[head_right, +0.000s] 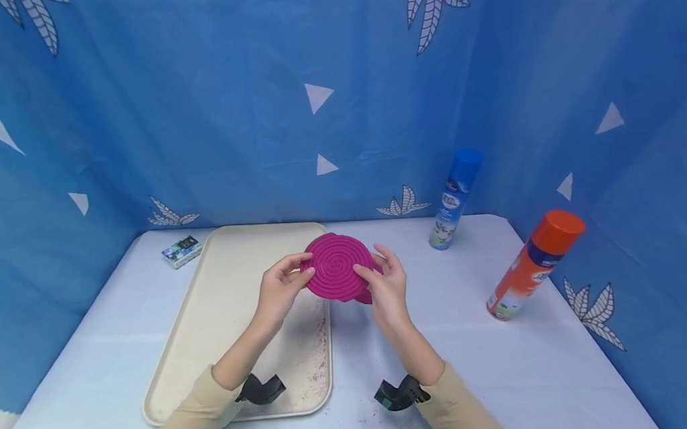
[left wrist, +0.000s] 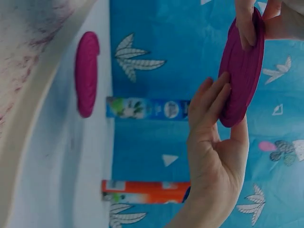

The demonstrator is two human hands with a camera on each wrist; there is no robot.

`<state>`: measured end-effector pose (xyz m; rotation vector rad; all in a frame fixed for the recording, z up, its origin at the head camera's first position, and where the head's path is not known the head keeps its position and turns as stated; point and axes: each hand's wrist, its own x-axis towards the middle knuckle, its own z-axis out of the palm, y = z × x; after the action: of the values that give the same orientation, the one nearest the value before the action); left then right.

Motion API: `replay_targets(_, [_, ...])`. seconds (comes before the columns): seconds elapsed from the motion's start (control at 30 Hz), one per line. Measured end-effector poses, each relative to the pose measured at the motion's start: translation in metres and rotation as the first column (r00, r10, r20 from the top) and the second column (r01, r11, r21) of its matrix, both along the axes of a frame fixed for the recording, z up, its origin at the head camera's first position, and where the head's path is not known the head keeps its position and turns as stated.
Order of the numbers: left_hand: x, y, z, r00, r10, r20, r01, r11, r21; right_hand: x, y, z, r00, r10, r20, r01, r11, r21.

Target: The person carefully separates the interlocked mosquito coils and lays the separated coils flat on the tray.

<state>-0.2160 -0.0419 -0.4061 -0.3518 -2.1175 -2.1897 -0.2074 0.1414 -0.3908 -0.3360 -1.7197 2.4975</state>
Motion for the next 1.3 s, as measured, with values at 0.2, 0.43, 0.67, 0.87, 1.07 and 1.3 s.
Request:
replay_targets(0.2, [-0.001,-0.008,0.011,0.990,0.128,-0.055,-0.129,0.992,0.001,-0.005,-0.010,0.016,0.983,0.179,-0.046,-0.178,0.984,0.029])
replay_targets(0.43, [-0.001,-0.009,0.011,0.974,0.075,-0.215,-0.135,0.950,-0.282,-0.004,-0.009,0.020,0.976,0.215,-0.033,-0.211,0.972,0.102])
replay_targets(0.67, [0.003,0.000,0.004,0.974,0.000,-0.225,-0.071,0.950,-0.305,0.001,-0.009,0.021,0.957,0.276,-0.092,-0.271,0.960,0.068])
replay_targets(0.87, [0.007,0.003,0.004,0.990,0.028,-0.139,-0.054,0.982,-0.183,0.003,-0.012,0.019,0.892,0.430,-0.139,-0.400,0.895,0.199])
replay_targets(1.07, [0.010,0.003,0.007,0.986,0.083,-0.142,-0.110,0.975,-0.193,0.004,-0.013,0.017,0.862,0.474,-0.181,-0.431,0.872,0.232])
replay_targets(1.3, [0.015,0.007,0.012,0.984,0.096,-0.147,-0.134,0.951,-0.279,0.005,-0.017,0.018,0.902,0.407,-0.146,-0.381,0.908,0.177])
